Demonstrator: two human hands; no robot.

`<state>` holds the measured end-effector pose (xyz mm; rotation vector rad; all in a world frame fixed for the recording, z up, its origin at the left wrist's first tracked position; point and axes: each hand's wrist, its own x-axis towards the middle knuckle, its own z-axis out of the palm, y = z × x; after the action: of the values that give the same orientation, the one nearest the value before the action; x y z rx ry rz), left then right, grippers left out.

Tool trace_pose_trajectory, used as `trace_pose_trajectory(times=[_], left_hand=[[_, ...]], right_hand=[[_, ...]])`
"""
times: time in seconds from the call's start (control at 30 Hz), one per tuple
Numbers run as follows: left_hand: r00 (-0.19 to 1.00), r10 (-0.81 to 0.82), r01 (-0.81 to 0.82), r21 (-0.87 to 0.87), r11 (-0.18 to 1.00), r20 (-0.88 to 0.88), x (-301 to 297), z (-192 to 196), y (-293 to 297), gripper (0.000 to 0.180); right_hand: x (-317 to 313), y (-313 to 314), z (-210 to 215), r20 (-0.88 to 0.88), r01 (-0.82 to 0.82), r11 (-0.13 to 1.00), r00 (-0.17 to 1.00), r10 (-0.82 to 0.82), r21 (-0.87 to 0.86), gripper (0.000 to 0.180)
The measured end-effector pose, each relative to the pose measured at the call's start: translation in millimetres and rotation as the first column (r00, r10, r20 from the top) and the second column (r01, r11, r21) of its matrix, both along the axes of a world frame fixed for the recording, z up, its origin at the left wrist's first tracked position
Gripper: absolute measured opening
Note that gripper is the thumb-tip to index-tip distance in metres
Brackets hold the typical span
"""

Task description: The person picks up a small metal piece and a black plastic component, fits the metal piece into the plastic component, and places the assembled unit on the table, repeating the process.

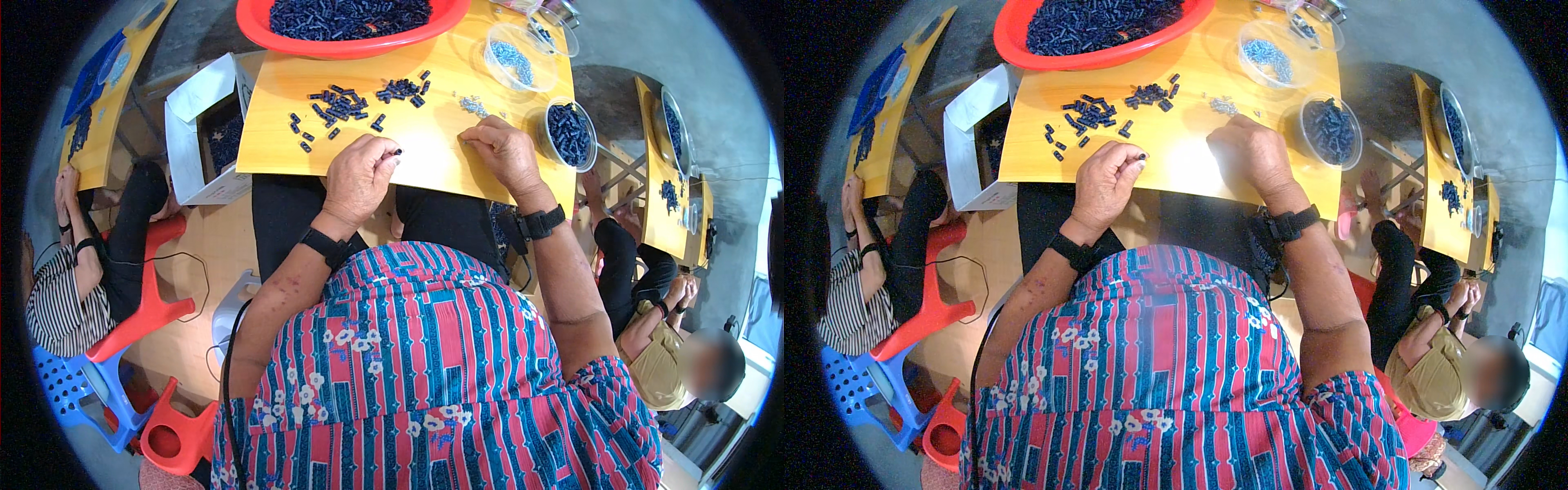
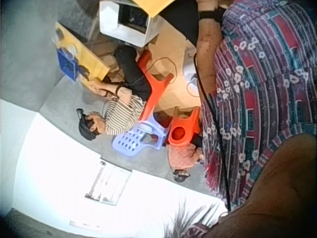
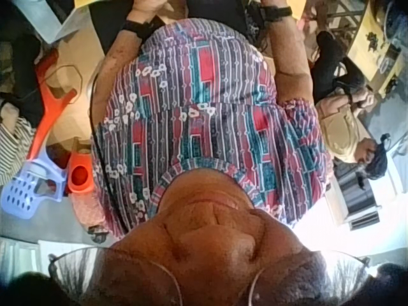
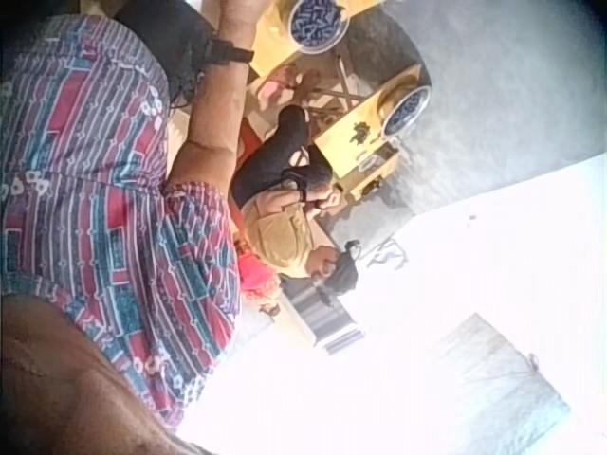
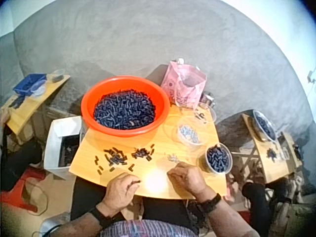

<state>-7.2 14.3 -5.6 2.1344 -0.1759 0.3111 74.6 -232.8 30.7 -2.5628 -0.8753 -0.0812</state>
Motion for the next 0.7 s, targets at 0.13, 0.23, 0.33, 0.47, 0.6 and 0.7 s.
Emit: trace_pose_trajectory(times=[0.13, 0.23, 0.33, 0.47, 0.6, 0.7], left_hand=[[1.000, 0.001, -0.001, 0.012, 1.000, -0.008, -0.6, 0.3, 0.6, 0.007], [1.000, 0.000, 0.000, 0.007, 1.000, -0.006, -0.8, -0.3, 0.7, 0.008], [1.000, -0.003, 0.003, 0.009, 1.000, -0.015, -0.8, 1.0, 0.3, 0.009], [1.000, 0.001, -0.001, 0.017, 1.000, 0.004, -1.3, -0.2, 1.7, 0.009], [1.000, -0.003, 0.003, -0.047, 0.999, 0.006, -1.9, -2.2, 2.1, 0.010], [1.000, -0.016, 0.016, -0.038, 0.999, 0.003, -0.2, -1.4, 1.5, 0.011]], right_hand=[[-1.8, 2.5, 2.7, 0.023, -0.020, 0.998, 1.000, 0.021, -0.058, 0.011], [-2.0, 2.7, 1.6, 0.041, -0.026, 0.997, 0.999, 0.029, -0.073, 0.011], [-2.2, 3.1, 0.5, 0.046, -0.023, 0.998, 0.999, 0.026, -0.062, 0.010], [-2.0, 6.2, 1.1, 0.082, -0.068, 0.994, 0.994, 0.074, -0.082, 0.008], [-4.1, 11.4, -5.7, 0.101, -0.086, 0.984, 0.990, 0.102, -0.153, 0.007], [-6.0, 16.7, -9.6, 0.052, -0.009, 0.992, 0.999, 0.015, -0.123, 0.008]])
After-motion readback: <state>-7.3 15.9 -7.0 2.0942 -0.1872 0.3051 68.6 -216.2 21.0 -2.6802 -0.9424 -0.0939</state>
